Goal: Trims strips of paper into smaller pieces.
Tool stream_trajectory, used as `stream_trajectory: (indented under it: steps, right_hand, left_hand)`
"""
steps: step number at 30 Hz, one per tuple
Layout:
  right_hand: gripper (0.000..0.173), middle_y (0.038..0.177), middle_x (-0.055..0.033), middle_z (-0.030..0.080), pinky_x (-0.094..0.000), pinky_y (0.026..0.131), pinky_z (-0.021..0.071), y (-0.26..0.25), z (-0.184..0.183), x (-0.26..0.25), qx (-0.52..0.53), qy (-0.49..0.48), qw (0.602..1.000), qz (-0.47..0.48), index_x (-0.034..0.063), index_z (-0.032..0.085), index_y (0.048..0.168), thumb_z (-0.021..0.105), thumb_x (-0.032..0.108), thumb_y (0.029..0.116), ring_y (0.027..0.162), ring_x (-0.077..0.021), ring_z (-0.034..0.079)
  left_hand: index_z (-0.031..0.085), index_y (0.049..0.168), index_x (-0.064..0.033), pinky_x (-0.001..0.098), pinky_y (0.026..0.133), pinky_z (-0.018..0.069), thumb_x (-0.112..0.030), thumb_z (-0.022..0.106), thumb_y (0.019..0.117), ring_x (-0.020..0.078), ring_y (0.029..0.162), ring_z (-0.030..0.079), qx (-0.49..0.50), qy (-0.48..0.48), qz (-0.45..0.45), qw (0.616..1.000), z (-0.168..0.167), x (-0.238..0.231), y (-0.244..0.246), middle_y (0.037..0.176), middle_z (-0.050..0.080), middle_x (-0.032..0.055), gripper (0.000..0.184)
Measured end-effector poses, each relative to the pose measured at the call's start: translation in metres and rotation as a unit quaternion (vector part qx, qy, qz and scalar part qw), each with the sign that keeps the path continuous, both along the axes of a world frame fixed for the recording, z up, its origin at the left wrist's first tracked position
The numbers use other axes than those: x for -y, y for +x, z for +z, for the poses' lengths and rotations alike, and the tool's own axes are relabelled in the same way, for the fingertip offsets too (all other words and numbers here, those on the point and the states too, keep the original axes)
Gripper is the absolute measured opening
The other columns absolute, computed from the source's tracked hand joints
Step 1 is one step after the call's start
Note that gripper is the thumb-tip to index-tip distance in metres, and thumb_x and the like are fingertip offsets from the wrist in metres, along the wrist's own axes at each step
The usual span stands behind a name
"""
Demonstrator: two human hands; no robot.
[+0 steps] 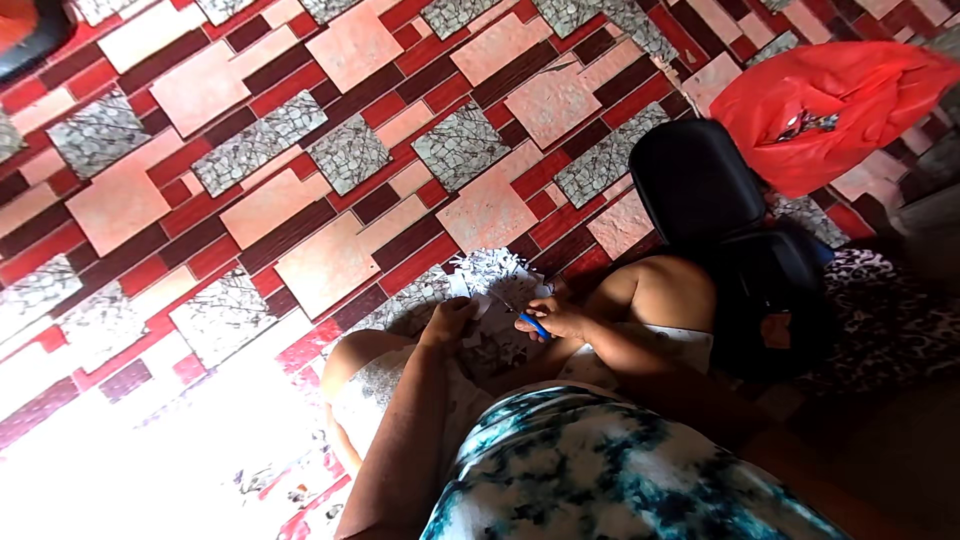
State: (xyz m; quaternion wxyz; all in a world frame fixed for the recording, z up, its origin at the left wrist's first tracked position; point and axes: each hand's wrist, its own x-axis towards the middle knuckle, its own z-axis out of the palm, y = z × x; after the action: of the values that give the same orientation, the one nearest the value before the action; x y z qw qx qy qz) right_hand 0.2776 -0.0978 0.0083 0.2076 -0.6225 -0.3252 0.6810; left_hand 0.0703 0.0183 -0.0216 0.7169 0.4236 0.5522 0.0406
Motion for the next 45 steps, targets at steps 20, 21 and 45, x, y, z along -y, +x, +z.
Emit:
stream_trajectory:
  steps: [20,21,45]
  right_hand:
    - [0.028,0.080,-0.0008,0.062,-0.0179,0.060,0.0457,-0.002,-0.001,0.000,0.004,0.016,0.999,0.042,-0.0016,0.062,0.111,0.068,0.024,0.1003,0.063,-0.0014,0.054]
    - [0.029,0.080,-0.0013,0.062,-0.0181,0.061,0.0461,-0.002,-0.002,0.000,0.005,0.017,0.999,0.042,-0.0021,0.062,0.113,0.068,0.024,0.1002,0.064,-0.0015,0.055]
    - [0.025,0.077,-0.0024,0.064,-0.0186,0.063,0.0495,0.000,-0.013,0.003,0.032,0.085,0.996,0.010,-0.0038,0.066,0.108,0.070,0.019,0.0982,0.064,-0.0017,0.057]
  left_hand:
    - [0.061,0.108,0.0014,0.0189,0.053,0.0487,-0.010,0.055,0.1059,0.0058,0.056,0.056,0.001,0.000,-0.016,1.000,0.000,0.002,0.003,0.076,0.062,0.0034,0.013]
    - [0.061,0.106,0.0004,0.0188,0.053,0.0488,-0.011,0.056,0.1058,0.0057,0.057,0.056,0.005,-0.002,-0.026,1.000,0.000,0.002,0.002,0.076,0.062,0.0031,0.012]
    - [0.060,0.110,-0.0001,0.0189,0.054,0.0498,-0.011,0.055,0.1062,0.0062,0.058,0.059,0.005,-0.020,-0.019,1.000,0.001,0.001,0.002,0.076,0.064,0.0030,0.013]
